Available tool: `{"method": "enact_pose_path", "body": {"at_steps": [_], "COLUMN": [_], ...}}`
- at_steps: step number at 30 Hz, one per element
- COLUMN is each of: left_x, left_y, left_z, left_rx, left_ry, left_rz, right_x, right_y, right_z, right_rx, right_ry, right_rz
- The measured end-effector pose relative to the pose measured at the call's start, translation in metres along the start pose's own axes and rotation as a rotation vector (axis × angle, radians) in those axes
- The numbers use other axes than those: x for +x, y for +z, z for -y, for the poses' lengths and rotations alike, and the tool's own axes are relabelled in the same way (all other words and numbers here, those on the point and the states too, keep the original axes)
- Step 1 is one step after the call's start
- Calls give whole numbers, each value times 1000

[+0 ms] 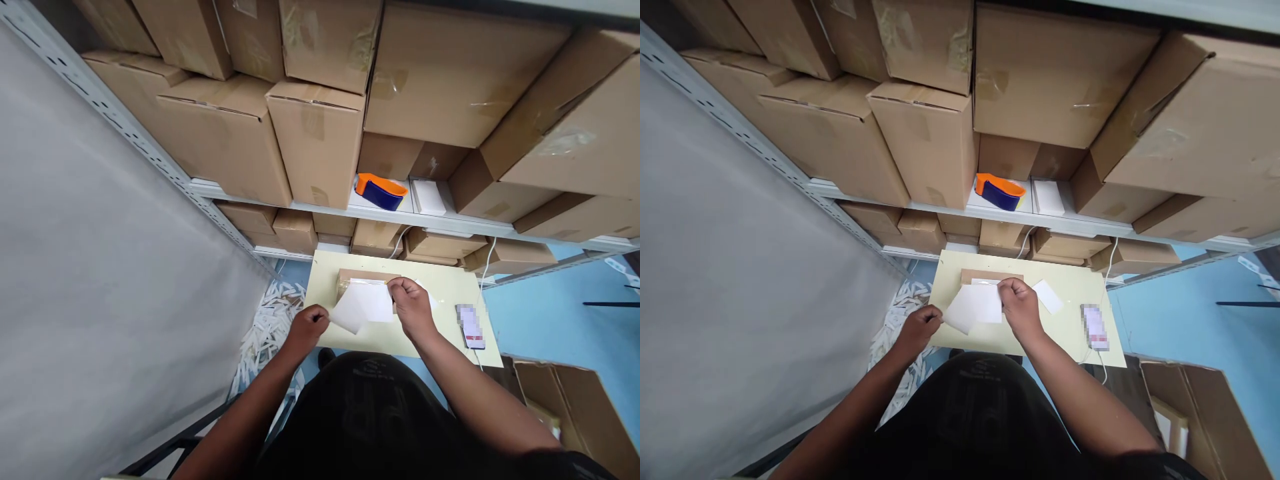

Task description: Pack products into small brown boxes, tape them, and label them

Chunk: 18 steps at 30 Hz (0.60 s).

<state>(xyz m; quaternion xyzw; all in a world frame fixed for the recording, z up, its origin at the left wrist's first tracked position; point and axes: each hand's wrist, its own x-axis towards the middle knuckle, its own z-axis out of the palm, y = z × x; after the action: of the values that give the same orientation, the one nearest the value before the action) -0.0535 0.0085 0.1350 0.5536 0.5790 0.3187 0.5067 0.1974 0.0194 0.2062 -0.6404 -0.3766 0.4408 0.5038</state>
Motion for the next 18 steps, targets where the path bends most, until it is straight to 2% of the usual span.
{"method": "enact_pose_path", "body": {"at_steps": [5,8,11,13,15,17,18], "left_x": [-22,-36,-43,-42,-37,-28,-23], "left_y": [-68,-106,-140,-158,-171,-174,-170], "left_z": [72,105,131,144,149,142,134], "left_rx": [168,322,566,760,952,1067,1074], "left_ry": [-216,-307,-353,-406,-460,-442,-386], "left_rz": [18,34,54,70,33,-60,-110], "right_x": [3,3,4,4,3,1,-1], "right_y": [5,6,3,0,-2,-3,-2], "right_z": [-8,-13,-19,-23,-27,-31,-33], "right_rx": [94,111,98,95,104,122,131], "right_ry": [117,157,160,168,180,189,193], "right_rz": [15,-9,-45,-59,-68,-72,-71]}}
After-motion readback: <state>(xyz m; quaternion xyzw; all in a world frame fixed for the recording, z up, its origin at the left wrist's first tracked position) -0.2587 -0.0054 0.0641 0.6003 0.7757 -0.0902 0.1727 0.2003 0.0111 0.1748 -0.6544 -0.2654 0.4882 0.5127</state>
